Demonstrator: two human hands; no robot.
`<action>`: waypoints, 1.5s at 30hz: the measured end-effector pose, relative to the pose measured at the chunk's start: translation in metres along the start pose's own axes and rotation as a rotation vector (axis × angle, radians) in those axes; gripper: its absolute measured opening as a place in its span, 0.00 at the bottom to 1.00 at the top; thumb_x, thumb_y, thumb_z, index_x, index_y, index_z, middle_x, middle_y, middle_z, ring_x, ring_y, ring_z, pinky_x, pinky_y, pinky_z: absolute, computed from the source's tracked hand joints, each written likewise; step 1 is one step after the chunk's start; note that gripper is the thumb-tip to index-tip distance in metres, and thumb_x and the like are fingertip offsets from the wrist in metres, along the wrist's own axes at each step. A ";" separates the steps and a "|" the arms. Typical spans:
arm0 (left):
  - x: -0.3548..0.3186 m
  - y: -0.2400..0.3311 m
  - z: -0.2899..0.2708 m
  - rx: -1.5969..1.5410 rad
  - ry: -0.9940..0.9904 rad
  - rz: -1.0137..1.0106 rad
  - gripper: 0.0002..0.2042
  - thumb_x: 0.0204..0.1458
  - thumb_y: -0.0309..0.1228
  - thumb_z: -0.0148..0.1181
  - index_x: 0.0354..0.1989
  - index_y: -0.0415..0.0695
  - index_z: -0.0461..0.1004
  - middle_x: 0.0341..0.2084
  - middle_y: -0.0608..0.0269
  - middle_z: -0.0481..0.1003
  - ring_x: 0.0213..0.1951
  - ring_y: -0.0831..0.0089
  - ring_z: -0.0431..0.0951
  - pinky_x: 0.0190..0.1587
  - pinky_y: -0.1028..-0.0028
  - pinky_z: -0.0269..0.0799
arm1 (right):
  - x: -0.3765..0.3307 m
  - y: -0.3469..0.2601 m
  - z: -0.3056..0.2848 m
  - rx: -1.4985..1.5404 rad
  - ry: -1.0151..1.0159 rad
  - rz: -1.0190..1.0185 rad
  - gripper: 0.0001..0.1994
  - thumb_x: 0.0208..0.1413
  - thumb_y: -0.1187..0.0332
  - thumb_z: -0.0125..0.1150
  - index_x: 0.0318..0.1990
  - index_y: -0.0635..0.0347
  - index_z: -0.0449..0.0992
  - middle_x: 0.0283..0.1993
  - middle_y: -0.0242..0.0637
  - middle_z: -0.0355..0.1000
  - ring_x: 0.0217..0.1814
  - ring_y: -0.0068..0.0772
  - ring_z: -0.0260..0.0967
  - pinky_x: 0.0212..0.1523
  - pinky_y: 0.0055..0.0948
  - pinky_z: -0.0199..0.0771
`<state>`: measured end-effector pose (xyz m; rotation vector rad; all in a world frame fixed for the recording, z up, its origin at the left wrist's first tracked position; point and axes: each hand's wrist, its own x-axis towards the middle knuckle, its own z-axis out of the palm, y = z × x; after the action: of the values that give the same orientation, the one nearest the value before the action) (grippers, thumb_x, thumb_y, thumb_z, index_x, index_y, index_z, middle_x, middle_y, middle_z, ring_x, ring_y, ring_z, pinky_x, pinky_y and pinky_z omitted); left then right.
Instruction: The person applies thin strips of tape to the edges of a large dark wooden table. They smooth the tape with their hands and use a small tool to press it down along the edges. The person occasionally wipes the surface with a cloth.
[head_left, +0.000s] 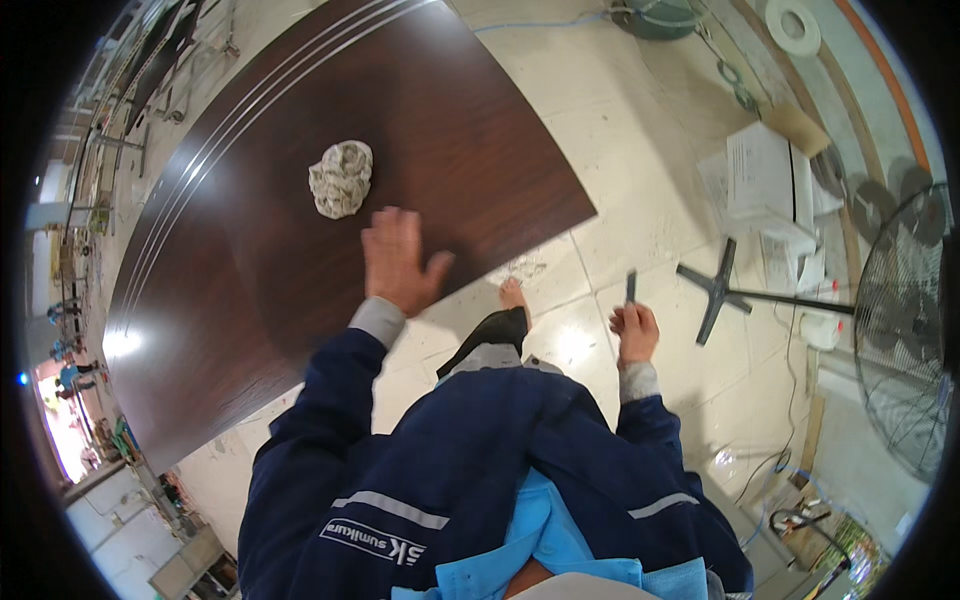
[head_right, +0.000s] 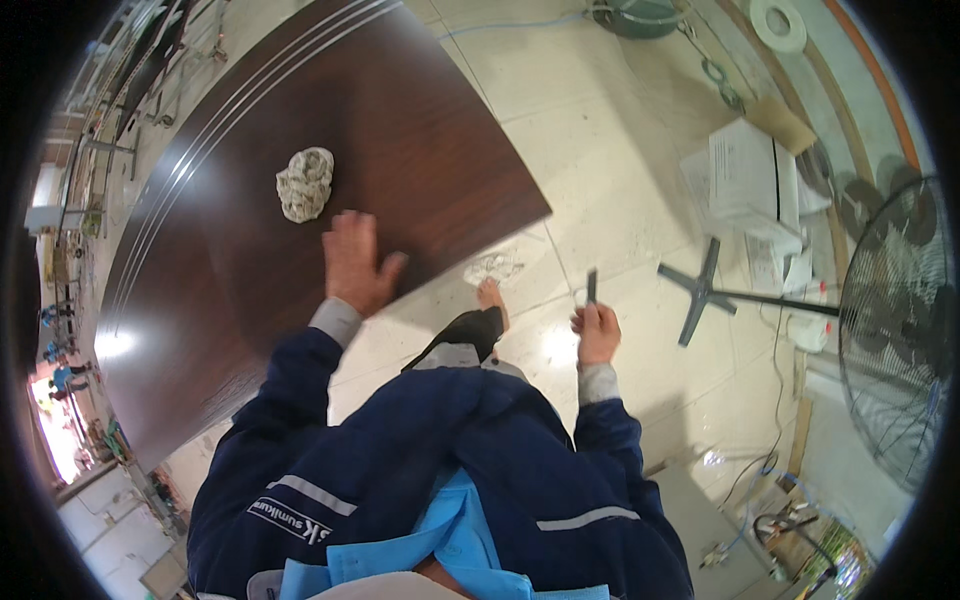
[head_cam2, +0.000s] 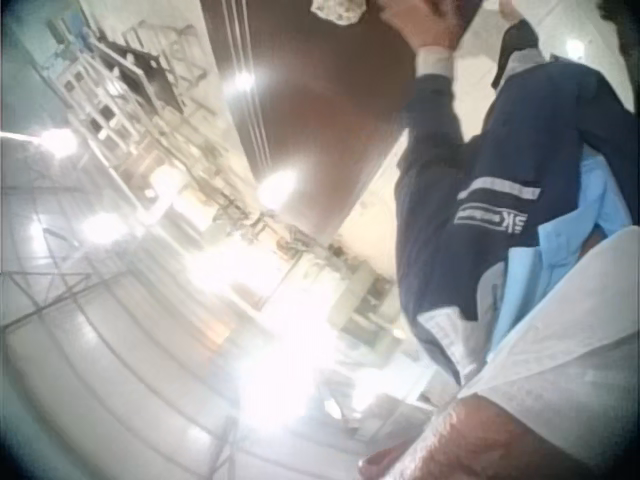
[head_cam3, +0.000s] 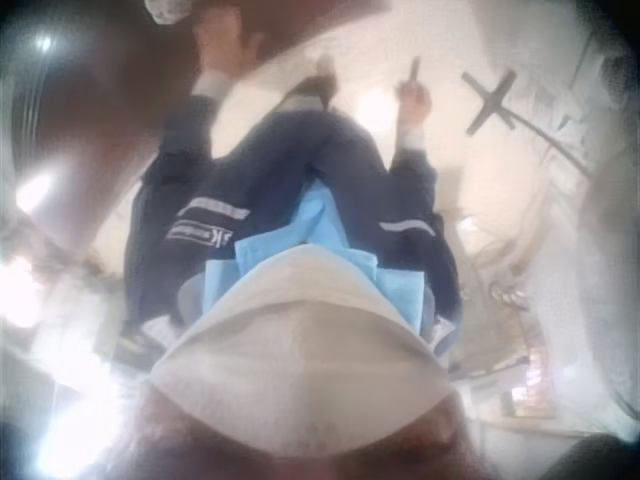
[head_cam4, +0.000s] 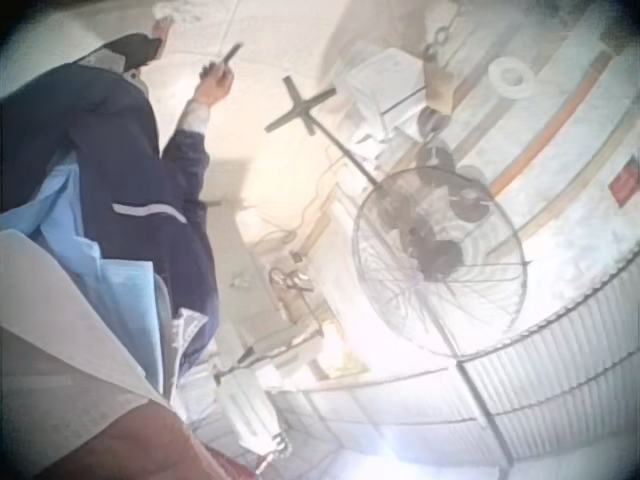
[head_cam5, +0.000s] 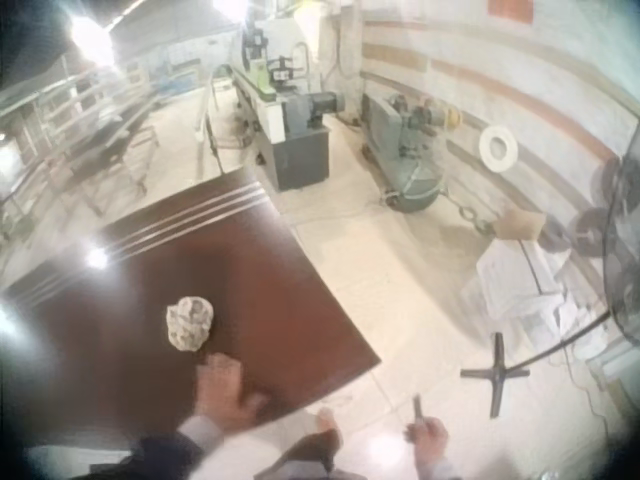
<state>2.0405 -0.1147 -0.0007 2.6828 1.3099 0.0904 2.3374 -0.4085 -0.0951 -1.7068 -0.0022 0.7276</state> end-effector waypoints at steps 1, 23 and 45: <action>0.016 0.025 0.005 -0.084 0.010 0.148 0.40 0.59 0.54 0.61 0.71 0.35 0.59 0.74 0.37 0.52 0.77 0.37 0.48 0.77 0.41 0.40 | 0.015 -0.004 -0.012 -0.017 0.083 0.096 0.10 0.70 0.67 0.60 0.50 0.65 0.76 0.38 0.39 0.80 0.34 0.28 0.78 0.31 0.27 0.80; 0.351 0.043 0.002 -0.442 0.562 -0.171 0.35 0.55 0.42 0.71 0.68 0.39 0.67 0.62 0.44 0.73 0.64 0.47 0.72 0.66 0.53 0.68 | 0.308 -0.268 0.347 -0.699 -0.842 -1.168 0.08 0.65 0.72 0.61 0.48 0.59 0.81 0.43 0.48 0.81 0.43 0.51 0.81 0.44 0.39 0.80; 0.245 0.149 -0.012 -0.232 0.303 -0.340 0.09 0.48 0.28 0.69 0.37 0.57 0.83 0.36 0.67 0.80 0.37 0.64 0.78 0.39 0.64 0.72 | 0.283 -0.293 0.312 -0.804 -1.772 -1.041 0.10 0.58 0.76 0.56 0.45 0.58 0.81 0.38 0.43 0.81 0.39 0.50 0.81 0.50 0.40 0.82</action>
<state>2.3061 -0.0110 0.0327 2.2816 1.7027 0.5873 2.5298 0.0559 0.0076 -0.8604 -2.4040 1.1870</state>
